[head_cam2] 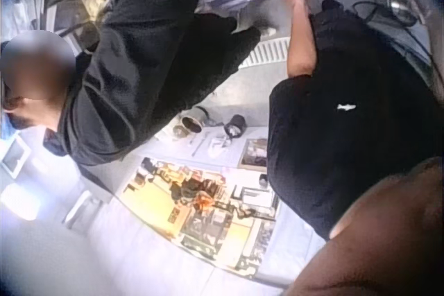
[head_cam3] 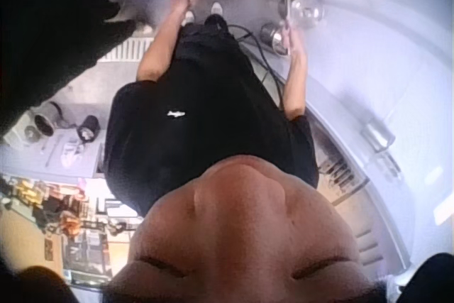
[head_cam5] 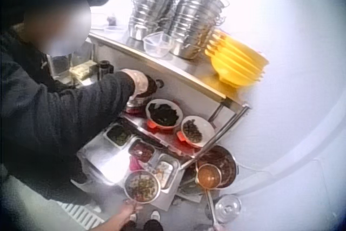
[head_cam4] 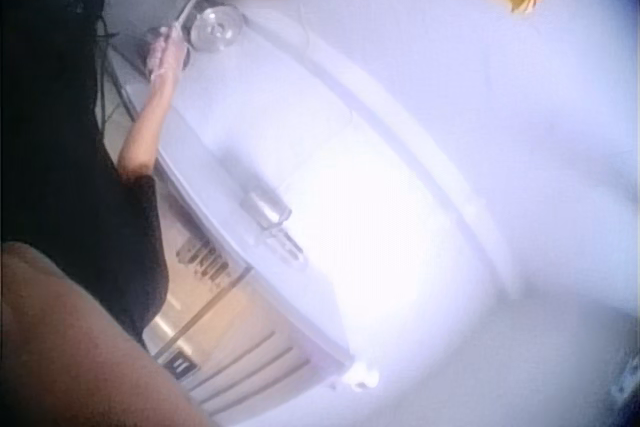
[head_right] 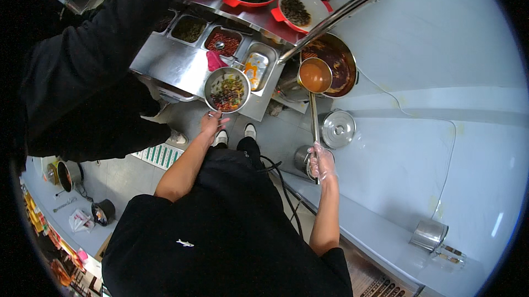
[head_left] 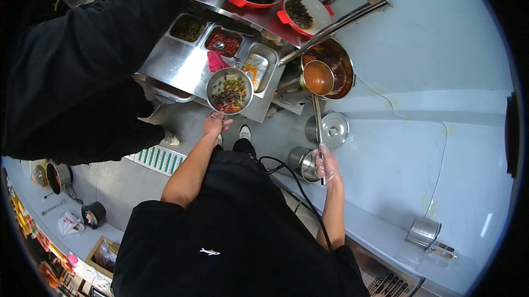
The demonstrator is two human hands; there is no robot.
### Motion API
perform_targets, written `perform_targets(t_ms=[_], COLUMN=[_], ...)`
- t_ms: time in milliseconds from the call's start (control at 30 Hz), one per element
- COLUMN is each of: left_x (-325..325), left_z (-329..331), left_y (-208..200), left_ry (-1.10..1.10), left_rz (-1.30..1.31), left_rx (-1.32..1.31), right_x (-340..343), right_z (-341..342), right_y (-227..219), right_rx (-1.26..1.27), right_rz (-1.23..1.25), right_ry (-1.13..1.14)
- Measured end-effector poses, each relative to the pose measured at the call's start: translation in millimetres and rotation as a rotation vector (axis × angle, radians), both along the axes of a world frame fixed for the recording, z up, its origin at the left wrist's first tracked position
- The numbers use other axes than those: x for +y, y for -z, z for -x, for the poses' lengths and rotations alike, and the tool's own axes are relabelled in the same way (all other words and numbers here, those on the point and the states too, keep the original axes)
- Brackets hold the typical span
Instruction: The person assembles multiple noodle bowls by adding various toppings from containers, ladling broth from a large pot, and placing fried items on top. The finished bowls are placed on a counter for service.
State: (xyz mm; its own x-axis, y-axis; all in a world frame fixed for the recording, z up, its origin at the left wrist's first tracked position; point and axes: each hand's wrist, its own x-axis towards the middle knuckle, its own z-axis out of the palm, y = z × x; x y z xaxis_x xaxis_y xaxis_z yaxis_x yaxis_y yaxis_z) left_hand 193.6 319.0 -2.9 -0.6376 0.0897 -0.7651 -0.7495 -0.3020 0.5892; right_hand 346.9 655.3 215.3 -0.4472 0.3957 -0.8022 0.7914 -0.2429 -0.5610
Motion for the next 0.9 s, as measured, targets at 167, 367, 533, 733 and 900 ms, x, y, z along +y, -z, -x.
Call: perform_targets(t_ms=[167,367,533,733,900], left_x=[-2.3,-12.8,-22.1,-25.7,-26.7], left_z=[-7.0,-14.8,-18.9,-23.6,-25.7], left_y=[-7.5,-8.8,-6.4,-4.9,1.5], left_ry=[-0.001,0.082,0.112,0.112,0.082], left_rz=[-0.052,-0.060,-0.028,0.011,0.033], left_rx=[0.033,0.034,0.033,0.081,0.107], right_x=[-33.2,-50.9,-53.0,-66.2,-68.8], right_z=[-5.0,-4.8,-3.3,8.7,12.0], right_y=[-5.0,14.5,44.7,32.2,33.4], right_rx=[-0.024,0.010,0.126,0.218,0.251], right_rz=[0.025,0.004,-0.218,-0.567,-0.657], right_ry=[-0.118,-0.275,-0.508,-0.744,-0.783])
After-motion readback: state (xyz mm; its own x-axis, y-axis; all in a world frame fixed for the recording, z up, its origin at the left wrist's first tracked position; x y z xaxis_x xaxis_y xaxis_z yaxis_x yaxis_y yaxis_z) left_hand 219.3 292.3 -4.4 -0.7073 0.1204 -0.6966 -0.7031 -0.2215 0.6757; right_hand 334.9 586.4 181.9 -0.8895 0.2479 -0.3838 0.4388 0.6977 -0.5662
